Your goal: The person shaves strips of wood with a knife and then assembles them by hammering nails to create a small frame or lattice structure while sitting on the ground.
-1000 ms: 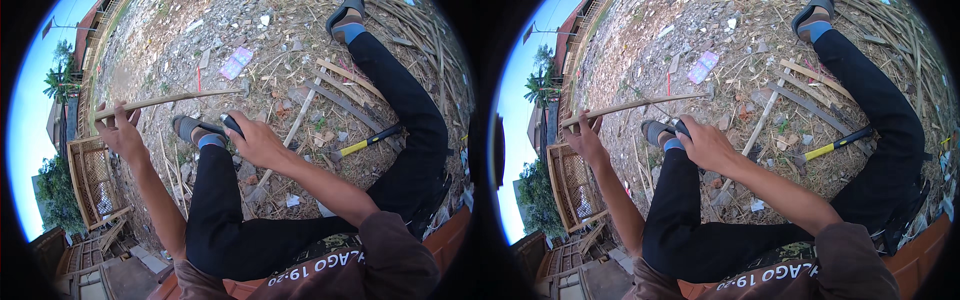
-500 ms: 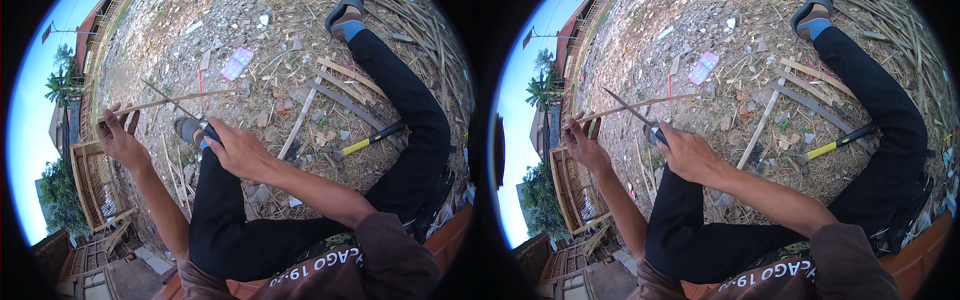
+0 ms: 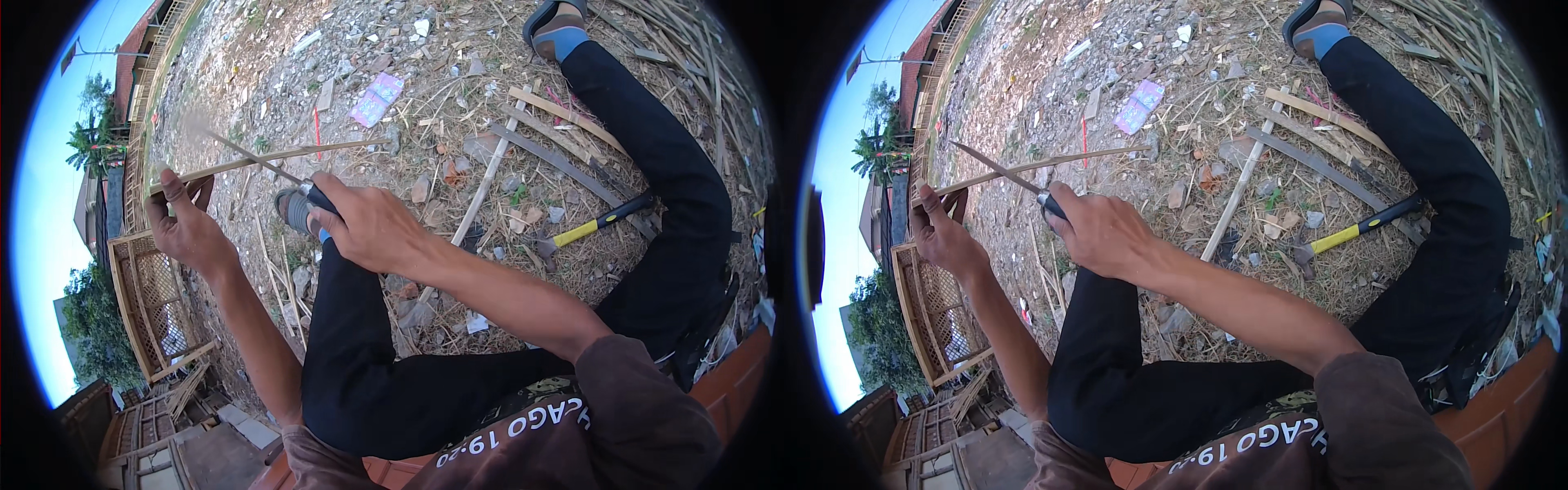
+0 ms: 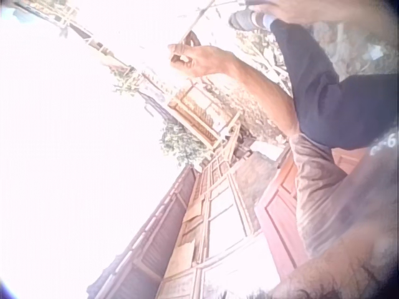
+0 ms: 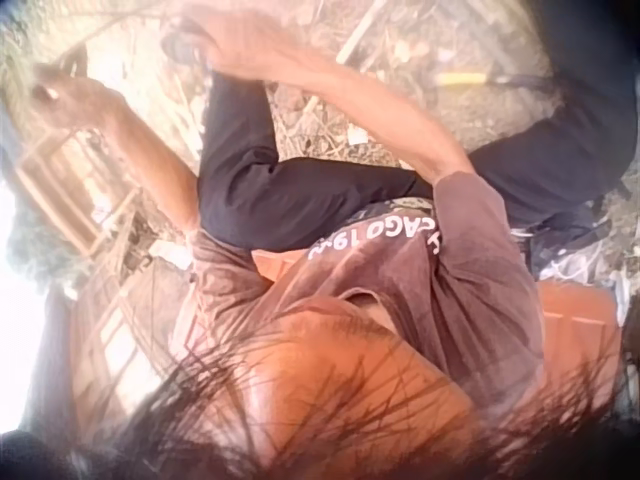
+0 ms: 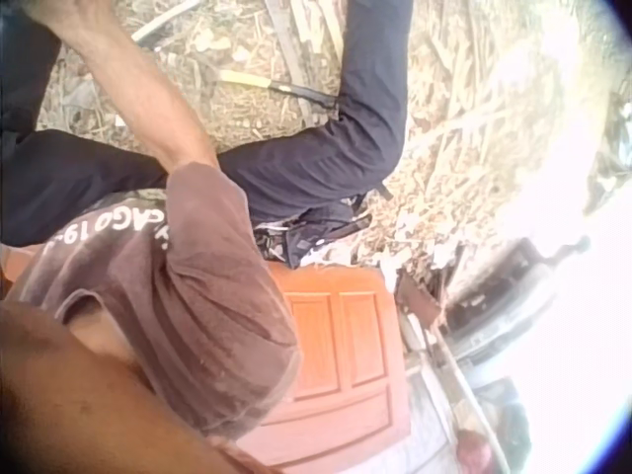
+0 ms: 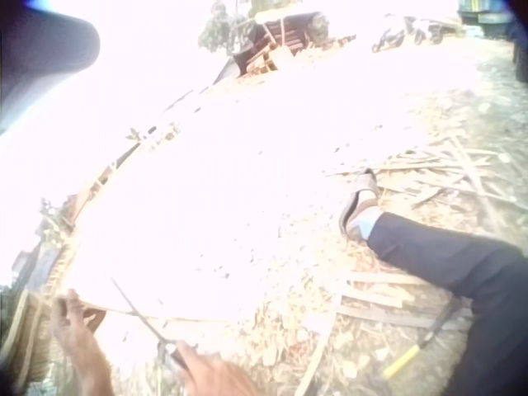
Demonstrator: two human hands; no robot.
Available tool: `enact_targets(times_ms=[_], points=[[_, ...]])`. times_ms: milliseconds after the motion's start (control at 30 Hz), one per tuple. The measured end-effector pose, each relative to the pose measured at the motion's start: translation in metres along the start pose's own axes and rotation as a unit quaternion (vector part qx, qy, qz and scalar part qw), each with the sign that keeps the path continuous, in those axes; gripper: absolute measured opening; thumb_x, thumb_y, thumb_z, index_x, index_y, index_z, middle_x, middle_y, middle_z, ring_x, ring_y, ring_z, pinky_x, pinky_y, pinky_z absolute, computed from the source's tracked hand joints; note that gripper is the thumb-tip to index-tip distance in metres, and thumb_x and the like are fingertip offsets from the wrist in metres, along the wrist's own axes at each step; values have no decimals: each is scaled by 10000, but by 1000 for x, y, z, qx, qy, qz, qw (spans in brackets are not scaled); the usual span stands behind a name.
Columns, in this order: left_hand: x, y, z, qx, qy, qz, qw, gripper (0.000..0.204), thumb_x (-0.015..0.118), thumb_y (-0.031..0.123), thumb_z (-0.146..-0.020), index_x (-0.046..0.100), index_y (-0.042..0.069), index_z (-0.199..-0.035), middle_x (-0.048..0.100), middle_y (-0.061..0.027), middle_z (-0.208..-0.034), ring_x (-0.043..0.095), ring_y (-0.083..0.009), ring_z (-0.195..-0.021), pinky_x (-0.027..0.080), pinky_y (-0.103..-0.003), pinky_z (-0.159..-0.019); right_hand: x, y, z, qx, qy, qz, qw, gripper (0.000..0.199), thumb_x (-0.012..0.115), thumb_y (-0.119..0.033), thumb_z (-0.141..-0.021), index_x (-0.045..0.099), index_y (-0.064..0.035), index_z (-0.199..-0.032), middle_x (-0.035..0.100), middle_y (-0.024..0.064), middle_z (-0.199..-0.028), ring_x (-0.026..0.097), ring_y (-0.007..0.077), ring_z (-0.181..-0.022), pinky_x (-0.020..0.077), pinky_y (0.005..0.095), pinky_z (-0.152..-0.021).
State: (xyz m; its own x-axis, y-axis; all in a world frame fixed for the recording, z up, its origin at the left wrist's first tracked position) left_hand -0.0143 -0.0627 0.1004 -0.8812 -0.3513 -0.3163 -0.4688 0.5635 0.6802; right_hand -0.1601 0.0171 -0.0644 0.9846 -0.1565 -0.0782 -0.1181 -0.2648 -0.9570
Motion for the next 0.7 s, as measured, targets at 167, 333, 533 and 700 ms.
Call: enact_targets(times_ms=[167,333,533,700], points=[[6,-1,-6,-3,4,-9,1000,342,603,306,-984,556,-25,-910,589,-102,-875,676,-200,-763,649,-358,-734,-4,47,1,4,66,17,998,367,586,-190,-929,500,-37,-1252,634,272,-743,633,488,-722,491,540,-649],[-15,-11,-6,3,16,-19,1000,377,609,322,-978,561,-48,-918,567,-90,-870,643,-179,-754,654,-355,-752,3,29,2,79,-33,69,994,326,574,-214,-933,516,-48,-1208,645,254,-735,633,492,-720,482,564,-664],[-4,-12,-2,-11,16,-9,1000,378,606,323,-979,563,-49,-929,568,-100,-891,637,-176,-789,654,-351,-761,-15,115,1,89,9,96,991,276,567,-208,-937,541,-33,-1149,663,247,-754,655,469,-745,504,564,-679],[-23,-23,-8,-14,43,-10,999,375,594,324,-986,557,-48,-954,571,-106,-895,650,-190,-785,654,-354,-763,0,47,-7,87,-58,147,984,312,566,-224,-933,538,-23,-1169,649,274,-729,647,488,-735,505,563,-677]])
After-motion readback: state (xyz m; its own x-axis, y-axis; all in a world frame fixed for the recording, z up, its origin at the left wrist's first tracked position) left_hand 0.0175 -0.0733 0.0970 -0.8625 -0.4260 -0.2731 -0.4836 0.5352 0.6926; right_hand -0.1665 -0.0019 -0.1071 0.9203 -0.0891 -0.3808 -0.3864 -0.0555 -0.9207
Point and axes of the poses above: each hand's wrist, its own z-axis away from the middle knuckle, its own x-axis out of the palm, y = z × x, the point moved 9 cm from there along -z, towards the middle knuckle
